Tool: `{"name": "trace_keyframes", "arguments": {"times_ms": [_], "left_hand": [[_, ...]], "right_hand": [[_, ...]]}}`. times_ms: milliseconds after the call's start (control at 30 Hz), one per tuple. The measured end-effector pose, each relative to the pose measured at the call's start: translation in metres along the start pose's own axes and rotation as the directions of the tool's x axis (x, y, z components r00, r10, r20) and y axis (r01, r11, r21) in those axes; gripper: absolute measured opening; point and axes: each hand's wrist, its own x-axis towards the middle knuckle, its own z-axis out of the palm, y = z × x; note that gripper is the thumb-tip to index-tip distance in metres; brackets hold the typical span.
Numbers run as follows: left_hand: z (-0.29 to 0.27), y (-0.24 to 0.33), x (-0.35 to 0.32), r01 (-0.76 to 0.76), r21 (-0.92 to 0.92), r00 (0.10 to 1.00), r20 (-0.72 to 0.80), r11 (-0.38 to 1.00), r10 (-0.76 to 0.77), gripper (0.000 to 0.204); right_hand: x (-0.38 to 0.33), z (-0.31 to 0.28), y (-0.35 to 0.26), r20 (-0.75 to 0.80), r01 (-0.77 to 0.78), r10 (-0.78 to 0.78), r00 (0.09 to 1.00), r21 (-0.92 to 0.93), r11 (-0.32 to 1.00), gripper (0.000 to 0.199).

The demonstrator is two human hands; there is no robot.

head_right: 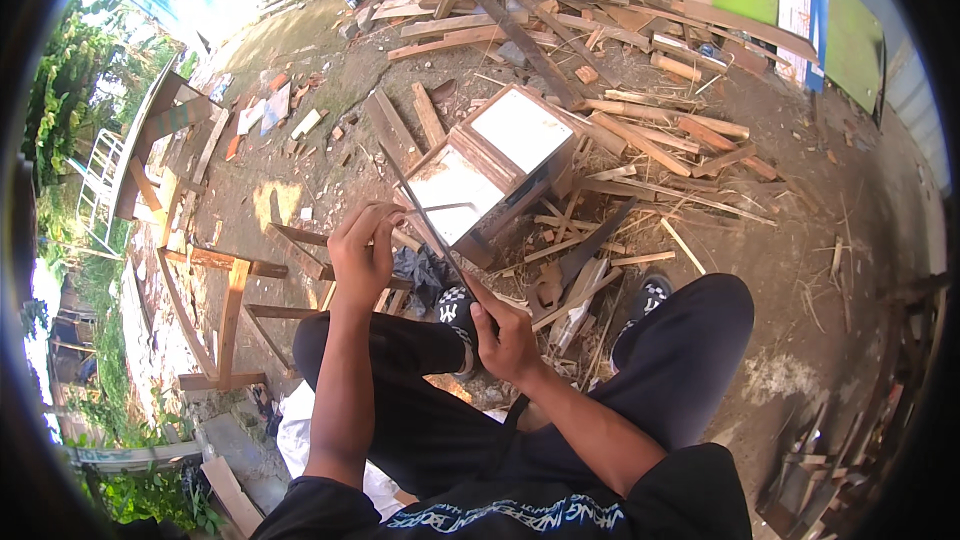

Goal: The person sits on the ground and uses a hand saw to cut thin wooden slats to size. They then fit the slats into the frame of a wooden chair and secure them with a hammer.

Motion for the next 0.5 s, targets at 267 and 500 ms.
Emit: {"name": "trace_keyframes", "arguments": {"times_ms": [267, 500], "left_hand": [[-0.004, -0.002, 0.005, 0.052, -0.026, 0.998, -0.018, 0.998, -0.053, 0.01], [-0.001, -0.003, 0.008, 0.04, -0.011, 0.995, -0.09, 0.999, -0.041, 0.009]], "right_hand": [[-0.003, 0.002, 0.0, 0.054, -0.154, 0.154, 0.987, 0.004, 0.988, 0.044], [-0.008, 0.004, 0.047, 0.045, -0.374, 0.374, 0.927, -0.006, 0.928, 0.046]]}}
